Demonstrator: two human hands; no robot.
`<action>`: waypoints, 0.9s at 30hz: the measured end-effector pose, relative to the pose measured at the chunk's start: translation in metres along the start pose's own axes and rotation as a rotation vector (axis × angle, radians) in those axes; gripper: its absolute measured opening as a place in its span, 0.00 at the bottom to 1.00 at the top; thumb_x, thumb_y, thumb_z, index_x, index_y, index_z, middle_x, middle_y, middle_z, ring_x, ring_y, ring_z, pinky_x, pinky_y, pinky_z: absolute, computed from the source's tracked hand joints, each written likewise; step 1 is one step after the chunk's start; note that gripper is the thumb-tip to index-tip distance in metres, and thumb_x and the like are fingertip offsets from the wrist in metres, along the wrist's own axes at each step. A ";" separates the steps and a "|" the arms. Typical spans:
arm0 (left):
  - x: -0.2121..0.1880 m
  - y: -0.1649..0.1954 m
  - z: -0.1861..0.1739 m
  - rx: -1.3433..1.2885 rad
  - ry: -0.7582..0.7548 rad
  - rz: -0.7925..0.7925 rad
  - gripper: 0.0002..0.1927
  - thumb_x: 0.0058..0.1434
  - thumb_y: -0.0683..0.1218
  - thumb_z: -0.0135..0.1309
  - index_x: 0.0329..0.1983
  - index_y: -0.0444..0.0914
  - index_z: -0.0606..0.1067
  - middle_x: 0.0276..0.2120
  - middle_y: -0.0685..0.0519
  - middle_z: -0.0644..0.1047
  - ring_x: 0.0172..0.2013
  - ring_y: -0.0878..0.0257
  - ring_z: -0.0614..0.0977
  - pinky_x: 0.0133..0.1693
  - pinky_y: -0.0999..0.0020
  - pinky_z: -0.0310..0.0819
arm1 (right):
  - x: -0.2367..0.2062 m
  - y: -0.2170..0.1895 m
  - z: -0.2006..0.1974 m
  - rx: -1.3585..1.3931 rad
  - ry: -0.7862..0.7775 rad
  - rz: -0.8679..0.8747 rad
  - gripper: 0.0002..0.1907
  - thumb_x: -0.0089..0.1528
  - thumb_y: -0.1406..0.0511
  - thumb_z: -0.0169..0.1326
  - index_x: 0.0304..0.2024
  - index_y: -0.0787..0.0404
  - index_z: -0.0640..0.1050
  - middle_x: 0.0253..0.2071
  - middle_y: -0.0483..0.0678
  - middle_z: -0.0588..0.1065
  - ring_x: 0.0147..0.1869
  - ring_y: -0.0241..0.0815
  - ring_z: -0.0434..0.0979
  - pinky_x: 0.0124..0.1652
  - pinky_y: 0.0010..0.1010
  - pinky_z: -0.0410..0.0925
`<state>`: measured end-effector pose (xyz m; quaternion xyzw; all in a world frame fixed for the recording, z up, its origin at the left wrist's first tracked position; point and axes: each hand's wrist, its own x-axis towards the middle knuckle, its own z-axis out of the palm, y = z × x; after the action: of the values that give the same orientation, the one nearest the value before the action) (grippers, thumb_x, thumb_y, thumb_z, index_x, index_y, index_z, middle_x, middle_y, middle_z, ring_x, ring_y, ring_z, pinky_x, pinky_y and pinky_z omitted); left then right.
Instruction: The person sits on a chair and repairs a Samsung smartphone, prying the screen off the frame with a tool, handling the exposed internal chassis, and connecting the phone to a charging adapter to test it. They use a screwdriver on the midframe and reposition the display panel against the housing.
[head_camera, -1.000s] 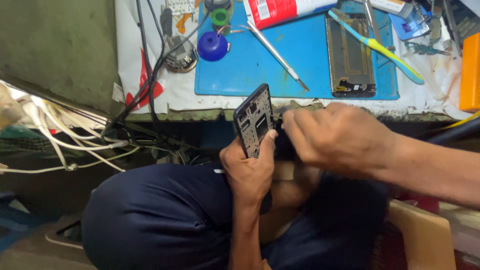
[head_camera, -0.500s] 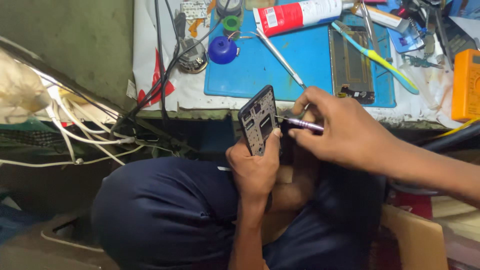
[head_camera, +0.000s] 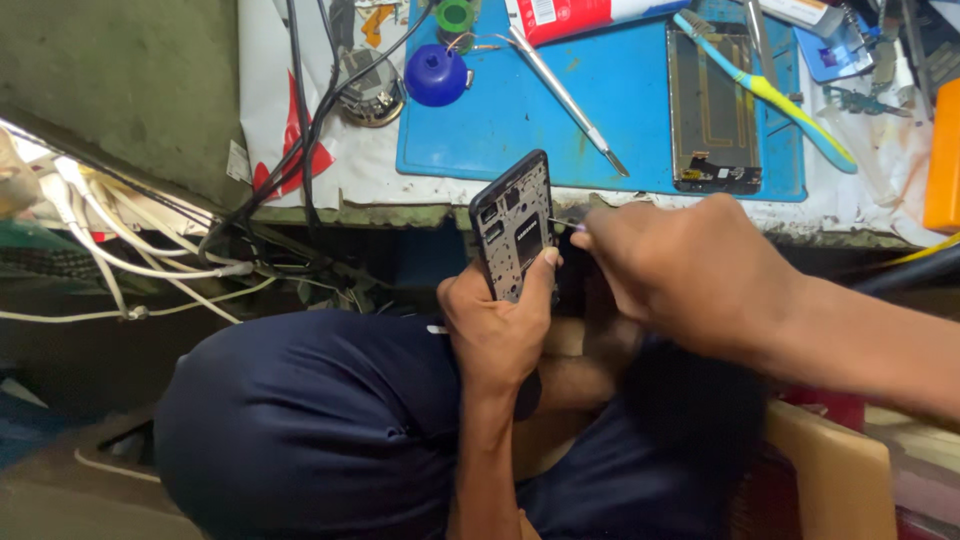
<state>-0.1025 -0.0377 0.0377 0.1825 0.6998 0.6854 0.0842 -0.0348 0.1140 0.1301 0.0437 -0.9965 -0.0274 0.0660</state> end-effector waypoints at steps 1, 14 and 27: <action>0.000 0.001 0.001 -0.008 0.007 0.009 0.07 0.61 0.42 0.63 0.36 0.32 0.82 0.28 0.49 0.85 0.26 0.66 0.86 0.32 0.71 0.79 | 0.005 0.002 -0.001 0.309 -0.143 0.267 0.13 0.67 0.59 0.56 0.38 0.64 0.81 0.26 0.50 0.76 0.26 0.48 0.76 0.25 0.34 0.64; -0.001 -0.004 0.009 -0.210 -0.018 -0.232 0.07 0.59 0.42 0.63 0.36 0.33 0.84 0.30 0.54 0.86 0.29 0.71 0.84 0.32 0.73 0.79 | -0.012 0.013 -0.002 -0.286 0.131 -0.295 0.13 0.58 0.66 0.55 0.41 0.70 0.79 0.26 0.48 0.73 0.28 0.42 0.75 0.26 0.29 0.64; -0.002 -0.001 0.004 0.030 -0.009 -0.079 0.05 0.58 0.43 0.64 0.33 0.34 0.83 0.25 0.53 0.84 0.25 0.70 0.84 0.30 0.72 0.78 | 0.025 -0.001 -0.012 0.740 -0.415 0.834 0.20 0.64 0.54 0.56 0.30 0.65 0.83 0.14 0.47 0.74 0.18 0.35 0.70 0.21 0.33 0.64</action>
<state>-0.0999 -0.0349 0.0367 0.1590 0.7162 0.6703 0.1115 -0.0576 0.1099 0.1449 -0.3374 -0.8649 0.3422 -0.1447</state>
